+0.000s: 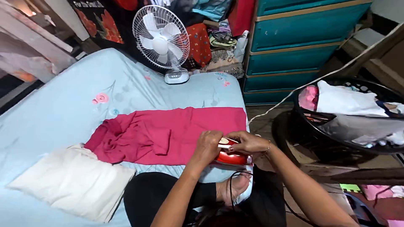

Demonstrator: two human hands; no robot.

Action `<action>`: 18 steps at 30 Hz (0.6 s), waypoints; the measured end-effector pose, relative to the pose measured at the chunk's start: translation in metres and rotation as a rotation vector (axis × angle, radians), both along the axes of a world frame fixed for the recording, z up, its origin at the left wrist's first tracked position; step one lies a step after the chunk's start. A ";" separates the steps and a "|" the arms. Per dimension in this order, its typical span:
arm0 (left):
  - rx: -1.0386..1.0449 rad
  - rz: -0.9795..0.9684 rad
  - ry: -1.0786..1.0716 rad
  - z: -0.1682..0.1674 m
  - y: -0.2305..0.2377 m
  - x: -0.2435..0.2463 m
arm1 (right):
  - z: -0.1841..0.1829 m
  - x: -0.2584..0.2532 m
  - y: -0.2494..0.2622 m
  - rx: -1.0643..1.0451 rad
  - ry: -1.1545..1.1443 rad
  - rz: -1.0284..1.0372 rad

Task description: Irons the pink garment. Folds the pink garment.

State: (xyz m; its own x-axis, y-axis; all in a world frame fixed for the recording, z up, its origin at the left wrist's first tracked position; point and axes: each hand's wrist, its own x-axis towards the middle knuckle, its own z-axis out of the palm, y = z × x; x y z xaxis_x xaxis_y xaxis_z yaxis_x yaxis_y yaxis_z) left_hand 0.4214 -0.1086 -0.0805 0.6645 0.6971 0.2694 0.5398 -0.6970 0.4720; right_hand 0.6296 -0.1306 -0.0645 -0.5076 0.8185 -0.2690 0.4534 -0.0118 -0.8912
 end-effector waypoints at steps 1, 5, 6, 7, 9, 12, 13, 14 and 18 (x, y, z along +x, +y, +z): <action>-0.031 0.018 -0.025 -0.004 0.004 0.000 | 0.001 -0.001 0.005 0.001 -0.052 -0.010; -0.215 0.189 -0.040 -0.008 0.026 -0.018 | 0.000 -0.007 0.046 0.098 -0.307 -0.077; -0.235 0.234 -0.040 -0.012 0.032 -0.026 | -0.004 -0.008 0.062 0.130 -0.385 -0.097; -0.242 0.274 -0.037 -0.018 0.036 -0.035 | -0.007 -0.008 0.080 0.161 -0.467 -0.111; -0.293 0.338 0.002 -0.030 0.044 -0.055 | -0.021 -0.009 0.119 0.261 -0.604 -0.135; -0.422 0.468 0.009 -0.049 0.054 -0.093 | -0.047 -0.013 0.173 0.446 -0.723 -0.180; -0.451 0.529 0.007 -0.055 0.057 -0.108 | -0.056 -0.015 0.190 0.492 -0.740 -0.197; -0.468 0.600 0.006 -0.061 0.060 -0.123 | -0.066 -0.018 0.206 0.536 -0.744 -0.214; -0.487 0.966 0.016 -0.071 0.082 -0.176 | -0.108 -0.040 0.258 0.609 -0.760 -0.289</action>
State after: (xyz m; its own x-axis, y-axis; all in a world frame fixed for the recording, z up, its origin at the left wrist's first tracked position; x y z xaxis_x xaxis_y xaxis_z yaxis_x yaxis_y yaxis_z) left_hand 0.2452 -0.0269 -0.1513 -0.2226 0.9577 -0.1822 0.7687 0.2874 0.5714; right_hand 0.5892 0.1277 -0.1728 -0.1361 0.9885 0.0655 0.9543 0.1486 -0.2594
